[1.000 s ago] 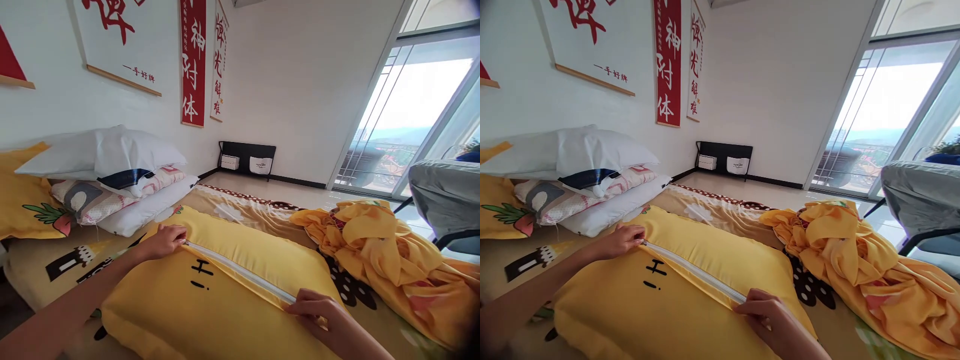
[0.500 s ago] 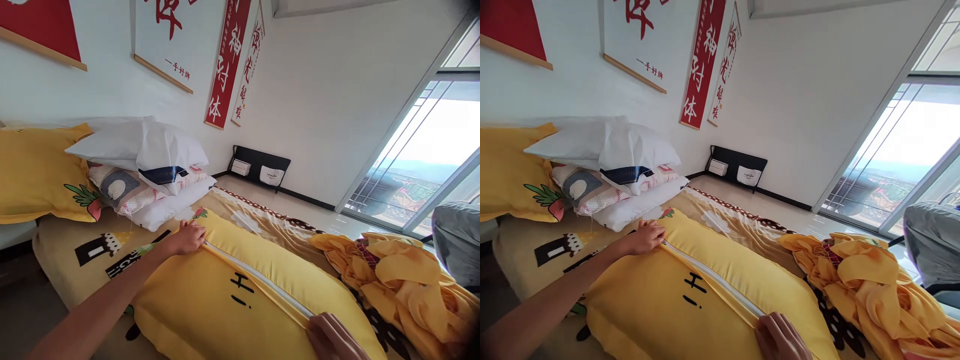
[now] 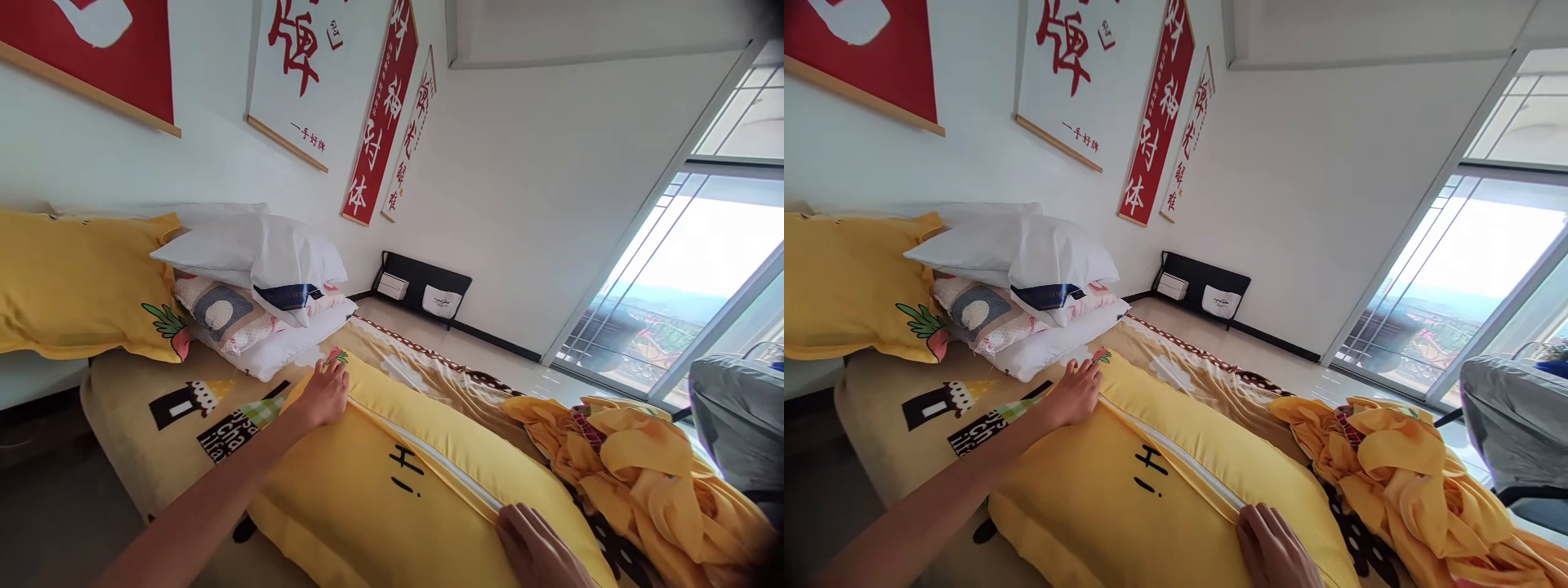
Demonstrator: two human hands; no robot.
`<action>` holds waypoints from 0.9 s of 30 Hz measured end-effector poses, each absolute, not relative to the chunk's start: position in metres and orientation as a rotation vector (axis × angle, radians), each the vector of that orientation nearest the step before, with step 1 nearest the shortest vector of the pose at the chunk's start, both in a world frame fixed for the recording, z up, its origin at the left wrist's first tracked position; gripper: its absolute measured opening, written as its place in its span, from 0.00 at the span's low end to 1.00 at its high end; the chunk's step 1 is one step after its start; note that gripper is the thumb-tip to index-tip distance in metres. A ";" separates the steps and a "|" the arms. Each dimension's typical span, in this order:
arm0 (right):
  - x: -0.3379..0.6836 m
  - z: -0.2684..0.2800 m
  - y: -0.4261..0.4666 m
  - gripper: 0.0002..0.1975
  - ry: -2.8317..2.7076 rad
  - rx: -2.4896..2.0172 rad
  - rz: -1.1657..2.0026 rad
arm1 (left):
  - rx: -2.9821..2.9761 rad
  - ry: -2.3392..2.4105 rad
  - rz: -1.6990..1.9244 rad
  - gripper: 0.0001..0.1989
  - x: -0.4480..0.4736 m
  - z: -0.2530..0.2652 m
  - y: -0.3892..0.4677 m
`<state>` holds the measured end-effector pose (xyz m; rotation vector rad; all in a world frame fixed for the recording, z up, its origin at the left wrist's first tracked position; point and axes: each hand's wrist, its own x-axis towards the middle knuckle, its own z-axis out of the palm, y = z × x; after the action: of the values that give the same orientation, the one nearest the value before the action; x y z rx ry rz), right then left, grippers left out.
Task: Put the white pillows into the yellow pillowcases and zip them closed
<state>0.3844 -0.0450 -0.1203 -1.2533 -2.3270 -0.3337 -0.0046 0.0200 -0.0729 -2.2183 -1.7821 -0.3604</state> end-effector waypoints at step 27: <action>0.423 -0.161 -0.002 0.21 -1.760 -1.641 -0.211 | -2.462 -2.156 -0.837 0.27 -0.016 -0.127 0.050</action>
<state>0.4229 -0.0022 -0.1615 -1.6410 -1.7598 -0.2113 -0.0159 0.0500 -0.1274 -2.4616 -2.1561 -0.8371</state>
